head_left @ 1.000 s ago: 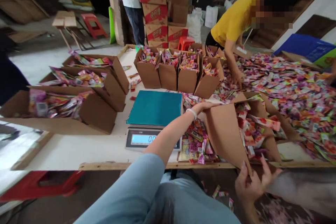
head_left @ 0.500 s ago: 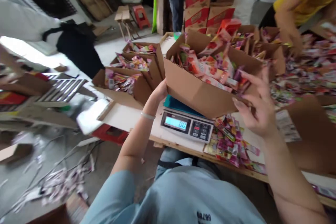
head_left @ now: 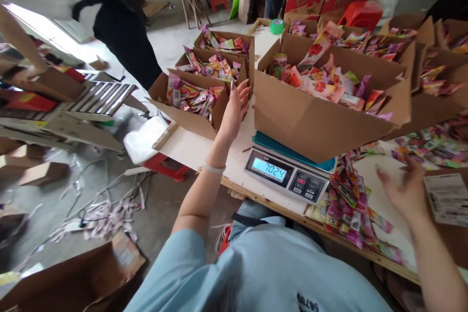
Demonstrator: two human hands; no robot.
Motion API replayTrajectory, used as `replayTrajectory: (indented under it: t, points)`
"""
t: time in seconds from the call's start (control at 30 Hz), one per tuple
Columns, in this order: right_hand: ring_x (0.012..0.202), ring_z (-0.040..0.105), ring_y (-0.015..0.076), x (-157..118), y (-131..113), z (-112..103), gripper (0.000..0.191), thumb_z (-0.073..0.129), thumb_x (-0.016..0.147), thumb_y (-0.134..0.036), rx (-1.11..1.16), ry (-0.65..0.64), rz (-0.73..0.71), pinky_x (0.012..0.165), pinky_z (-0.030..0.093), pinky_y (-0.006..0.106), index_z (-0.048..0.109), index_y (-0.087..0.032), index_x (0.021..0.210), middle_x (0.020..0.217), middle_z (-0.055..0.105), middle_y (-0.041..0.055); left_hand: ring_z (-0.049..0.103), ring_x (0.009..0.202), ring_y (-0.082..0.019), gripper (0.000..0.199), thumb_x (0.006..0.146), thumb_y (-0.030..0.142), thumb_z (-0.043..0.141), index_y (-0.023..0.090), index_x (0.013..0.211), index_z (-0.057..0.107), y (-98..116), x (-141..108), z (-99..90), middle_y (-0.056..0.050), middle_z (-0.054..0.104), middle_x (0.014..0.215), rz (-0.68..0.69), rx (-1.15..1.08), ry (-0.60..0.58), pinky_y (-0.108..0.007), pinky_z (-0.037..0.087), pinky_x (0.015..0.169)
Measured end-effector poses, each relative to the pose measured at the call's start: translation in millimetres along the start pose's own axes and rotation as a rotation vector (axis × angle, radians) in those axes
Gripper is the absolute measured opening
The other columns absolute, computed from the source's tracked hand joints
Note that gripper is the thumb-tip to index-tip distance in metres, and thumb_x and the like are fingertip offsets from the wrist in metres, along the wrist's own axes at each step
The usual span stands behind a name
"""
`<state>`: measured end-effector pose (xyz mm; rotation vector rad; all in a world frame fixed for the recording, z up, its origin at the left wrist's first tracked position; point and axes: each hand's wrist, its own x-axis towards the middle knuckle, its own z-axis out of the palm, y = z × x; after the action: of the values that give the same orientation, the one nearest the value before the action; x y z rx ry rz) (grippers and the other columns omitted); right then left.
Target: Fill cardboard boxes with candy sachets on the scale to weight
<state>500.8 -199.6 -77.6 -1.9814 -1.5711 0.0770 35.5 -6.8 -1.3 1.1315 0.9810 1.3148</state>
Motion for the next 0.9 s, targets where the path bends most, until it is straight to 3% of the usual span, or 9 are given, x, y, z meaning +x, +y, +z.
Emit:
replayTrajectory:
  t: [0.07, 0.13, 0.2, 0.33, 0.47, 0.6, 0.77, 0.9]
  points:
    - [0.152, 0.041, 0.0433, -13.5, 28.3, 26.2, 0.112, 0.036, 0.083, -0.094, -0.081, -0.115, 0.038, 0.124, 0.038, 0.058, 0.025, -0.021, 0.167, 0.160, 0.041, 0.0255, 0.034, 0.161, -0.040, 0.079, 0.097, 0.083, 0.041, 0.027, 0.153, 0.053, 2.4, -0.2, 0.0, -0.012, 0.052, 0.161, 0.011, -0.009, -0.001, -0.063, 0.028, 0.130]
    - [0.157, 0.032, 0.0457, -15.7, 37.9, 50.2, 0.118, 0.036, 0.081, -0.094, -0.098, -0.183, 0.027, 0.130, 0.027, 0.062, 0.029, -0.012, 0.165, 0.161, 0.037, 0.0307, 0.034, 0.161, -0.040, 0.082, 0.096, 0.084, 0.041, 0.027, 0.154, 0.052, 5.8, -1.1, 1.3, -0.012, 0.051, 0.162, 0.021, 0.012, -0.013, -0.062, 0.030, 0.130]
    - [0.160, 0.022, 0.0487, -10.0, 36.1, 70.8, 0.119, 0.039, 0.081, -0.091, -0.127, -0.267, 0.042, 0.130, 0.021, 0.068, 0.027, -0.010, 0.166, 0.167, 0.027, 0.0299, 0.033, 0.163, -0.038, 0.084, 0.094, 0.087, 0.038, 0.030, 0.154, 0.050, 8.5, -3.4, 1.6, -0.011, 0.049, 0.164, 0.037, 0.063, -0.013, -0.059, 0.032, 0.130]
    - [0.158, 0.014, 0.0572, 4.3, 29.1, 101.1, 0.111, 0.043, 0.083, -0.082, -0.231, -0.383, 0.055, 0.118, 0.025, 0.082, 0.025, -0.013, 0.168, 0.175, 0.009, 0.0209, 0.030, 0.164, -0.036, 0.088, 0.090, 0.094, 0.032, 0.035, 0.153, 0.050, 9.3, -10.0, -3.0, -0.007, 0.049, 0.165, 0.067, 0.168, 0.033, -0.054, 0.036, 0.129]
    - [0.156, 0.024, 0.0506, 9.1, 30.2, 109.6, 0.092, 0.040, 0.093, -0.069, -0.319, -0.381, 0.058, 0.120, 0.032, 0.075, 0.032, -0.013, 0.166, 0.173, 0.019, 0.0218, 0.033, 0.163, -0.037, 0.091, 0.086, 0.097, 0.032, 0.035, 0.151, 0.052, 8.9, -14.0, -4.6, -0.008, 0.051, 0.163, 0.091, 0.188, 0.066, -0.056, 0.039, 0.127]
    - [0.150, 0.036, 0.0479, 11.4, 17.0, 105.6, 0.090, 0.038, 0.097, -0.070, -0.371, -0.364, 0.208, 0.116, 0.039, 0.070, 0.024, -0.020, 0.171, 0.171, 0.023, 0.0224, 0.040, 0.159, -0.036, 0.082, 0.088, 0.094, 0.037, 0.037, 0.144, 0.059, 13.2, -13.2, 6.3, -0.007, 0.056, 0.158, 0.140, 0.158, 0.087, -0.056, 0.041, 0.125]
    - [0.155, 0.026, 0.0501, 26.6, -3.4, 124.2, 0.096, 0.057, 0.091, -0.065, -0.419, -0.368, 0.282, 0.117, 0.035, 0.070, 0.022, -0.025, 0.172, 0.174, 0.011, 0.0209, 0.051, 0.152, -0.032, 0.069, 0.091, 0.087, 0.047, 0.037, 0.134, 0.067, 19.1, -8.0, 25.2, -0.007, 0.063, 0.153, 0.191, 0.069, 0.123, -0.051, 0.047, 0.123]
    - [0.143, 0.040, 0.0433, 49.1, 4.7, 121.4, 0.073, 0.046, 0.100, -0.047, -0.436, -0.245, 0.338, 0.112, 0.042, 0.063, 0.035, -0.018, 0.167, 0.162, 0.033, 0.0267, 0.055, 0.148, -0.032, 0.059, 0.093, 0.079, 0.055, 0.036, 0.130, 0.071, 27.7, -9.8, 25.7, -0.006, 0.066, 0.151, 0.219, 0.045, 0.127, -0.052, 0.049, 0.122]
